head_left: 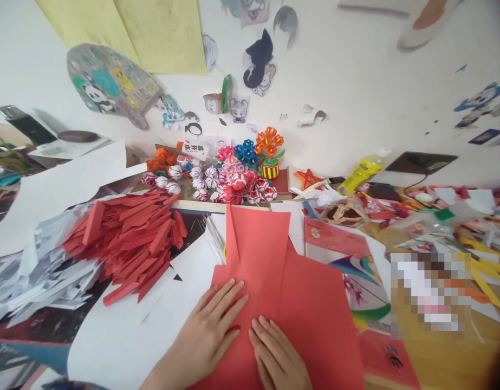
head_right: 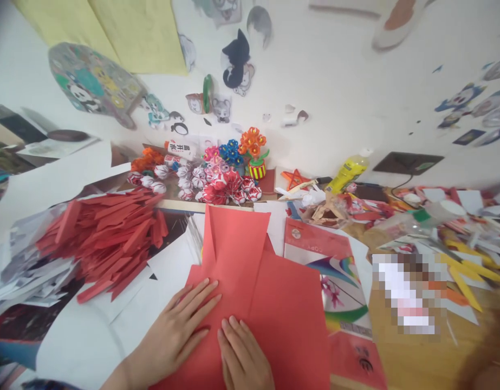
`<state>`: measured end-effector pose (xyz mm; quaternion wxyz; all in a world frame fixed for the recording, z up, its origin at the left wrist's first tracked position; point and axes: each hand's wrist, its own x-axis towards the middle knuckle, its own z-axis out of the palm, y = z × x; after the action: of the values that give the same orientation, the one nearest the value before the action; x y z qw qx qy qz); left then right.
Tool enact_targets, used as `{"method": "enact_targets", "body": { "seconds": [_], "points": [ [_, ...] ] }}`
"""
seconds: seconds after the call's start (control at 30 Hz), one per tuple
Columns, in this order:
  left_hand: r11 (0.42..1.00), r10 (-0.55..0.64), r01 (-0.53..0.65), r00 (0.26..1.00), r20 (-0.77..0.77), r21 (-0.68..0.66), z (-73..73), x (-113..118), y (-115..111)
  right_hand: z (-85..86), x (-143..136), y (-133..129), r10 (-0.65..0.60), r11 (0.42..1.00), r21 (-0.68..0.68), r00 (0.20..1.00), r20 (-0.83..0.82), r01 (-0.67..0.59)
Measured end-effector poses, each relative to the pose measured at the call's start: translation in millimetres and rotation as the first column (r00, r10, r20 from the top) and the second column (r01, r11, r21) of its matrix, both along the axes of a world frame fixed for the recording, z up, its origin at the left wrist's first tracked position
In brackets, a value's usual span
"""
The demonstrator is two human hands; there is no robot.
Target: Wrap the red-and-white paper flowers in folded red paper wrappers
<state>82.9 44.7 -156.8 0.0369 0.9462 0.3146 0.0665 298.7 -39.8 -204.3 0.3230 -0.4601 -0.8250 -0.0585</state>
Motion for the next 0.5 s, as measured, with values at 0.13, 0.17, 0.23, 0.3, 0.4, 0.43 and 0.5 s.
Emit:
{"method": "enact_targets", "body": {
  "seconds": [0.13, 0.17, 0.23, 0.3, 0.4, 0.43, 0.5],
  "points": [
    [0.999, 0.016, -0.016, 1.000, 0.008, -0.031, 1.1, 1.6, 1.9, 7.5, 8.8, 3.4, 0.048, 0.998, -0.045, 0.999, -0.015, -0.049],
    [0.999, 0.017, -0.016, 1.000, 0.017, -0.038, 1.1, 1.6, 2.2, 10.9, 12.3, 5.5, 0.068, 0.995, -0.074, 0.997, -0.028, -0.070],
    [0.999, 0.017, -0.015, 0.999, 0.030, -0.047, 1.4, 1.3, 2.6, 18.2, 20.1, 12.2, 0.089, 0.986, -0.140, 0.995, -0.053, -0.096],
    [0.999, 0.013, -0.012, 1.000, 0.025, -0.047, 2.2, 0.8, 3.0, 24.8, 27.7, 22.5, 0.066, 0.983, -0.171, 0.997, -0.041, -0.072],
    [0.999, 0.005, -0.005, 1.000, 0.000, -0.033, 3.6, -0.4, 3.3, 31.8, 35.3, 42.0, 0.030, 0.987, -0.161, 0.998, 0.046, -0.022],
    [1.000, 0.004, -0.004, 1.000, -0.004, -0.026, 3.9, -1.0, 3.3, 33.4, 36.6, 48.8, 0.036, 0.985, -0.172, 0.997, 0.070, -0.024],
    [1.000, 0.003, -0.003, 1.000, -0.008, -0.018, 4.1, -2.0, 3.1, 36.4, 37.3, 61.6, 0.073, 0.973, -0.226, 0.992, 0.101, -0.049]
  ]
}}
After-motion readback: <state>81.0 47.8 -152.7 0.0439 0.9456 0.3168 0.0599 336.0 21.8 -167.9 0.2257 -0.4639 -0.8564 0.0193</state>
